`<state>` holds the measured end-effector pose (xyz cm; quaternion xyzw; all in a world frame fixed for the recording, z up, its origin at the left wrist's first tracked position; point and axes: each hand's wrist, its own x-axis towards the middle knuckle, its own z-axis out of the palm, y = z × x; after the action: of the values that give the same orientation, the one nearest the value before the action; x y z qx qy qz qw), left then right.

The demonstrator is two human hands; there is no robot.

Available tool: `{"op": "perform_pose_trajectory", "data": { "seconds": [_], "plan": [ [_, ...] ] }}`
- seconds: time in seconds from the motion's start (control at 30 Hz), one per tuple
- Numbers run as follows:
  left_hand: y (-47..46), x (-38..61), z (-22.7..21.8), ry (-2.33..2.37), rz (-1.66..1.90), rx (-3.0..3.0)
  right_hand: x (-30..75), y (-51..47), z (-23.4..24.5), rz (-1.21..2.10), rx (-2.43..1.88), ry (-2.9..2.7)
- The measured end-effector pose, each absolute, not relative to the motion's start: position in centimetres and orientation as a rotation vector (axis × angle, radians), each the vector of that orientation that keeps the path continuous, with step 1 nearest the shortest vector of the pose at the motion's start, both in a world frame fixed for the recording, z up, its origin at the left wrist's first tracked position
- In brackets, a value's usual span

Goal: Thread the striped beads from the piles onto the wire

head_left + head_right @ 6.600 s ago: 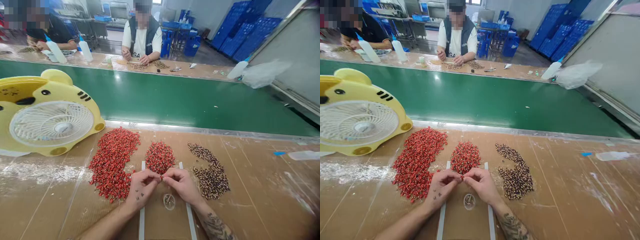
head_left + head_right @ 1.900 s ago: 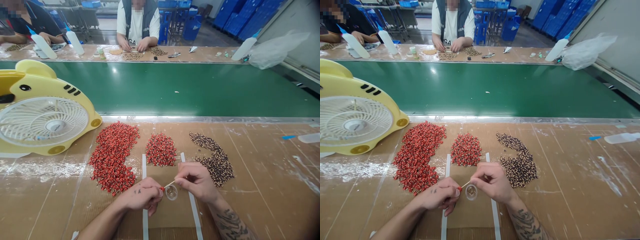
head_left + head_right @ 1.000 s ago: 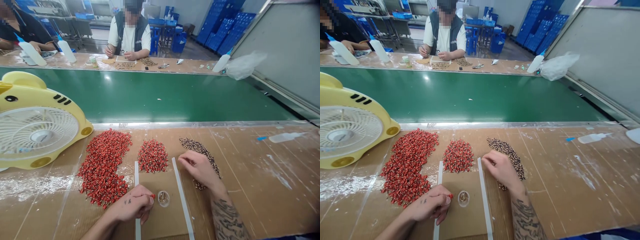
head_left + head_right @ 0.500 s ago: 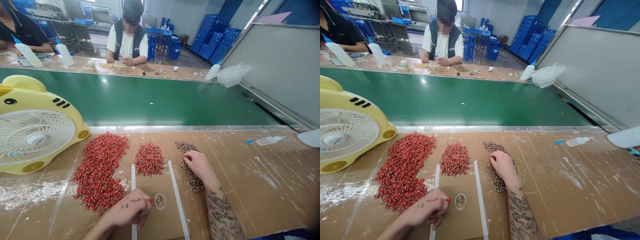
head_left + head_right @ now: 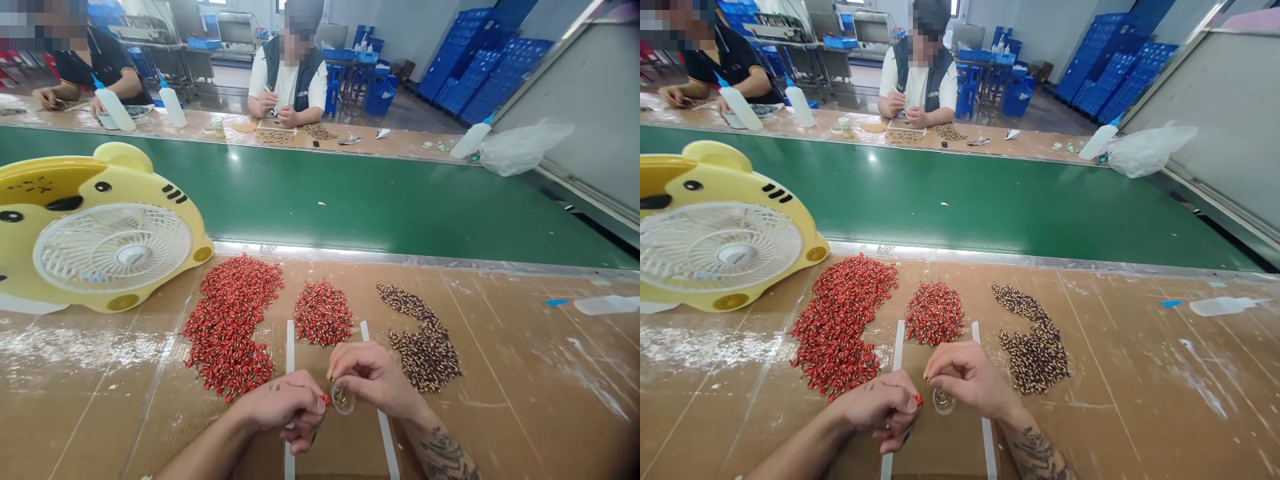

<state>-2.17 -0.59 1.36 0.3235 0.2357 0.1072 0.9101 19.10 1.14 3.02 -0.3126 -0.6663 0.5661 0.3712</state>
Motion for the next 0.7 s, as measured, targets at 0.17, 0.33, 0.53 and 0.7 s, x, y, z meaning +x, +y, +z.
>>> {"op": "perform_pose_trajectory", "data": {
  "seconds": [0.17,0.33,0.53,0.7],
  "plan": [
    [-0.45,-2.3,1.09,0.536,0.218,0.675,18.45,0.94,3.11,1.375,-0.787,-1.789],
    [-0.32,-2.35,0.91,0.563,0.237,0.704,18.73,0.92,3.32,1.318,-0.805,-1.902],
    [0.05,-2.19,1.36,0.638,0.217,0.77,18.92,0.74,3.41,1.244,-0.791,-2.014],
    [-0.01,-1.97,1.22,0.682,0.226,0.813,18.98,0.64,3.6,1.16,-0.797,-2.103]
  ]
}}
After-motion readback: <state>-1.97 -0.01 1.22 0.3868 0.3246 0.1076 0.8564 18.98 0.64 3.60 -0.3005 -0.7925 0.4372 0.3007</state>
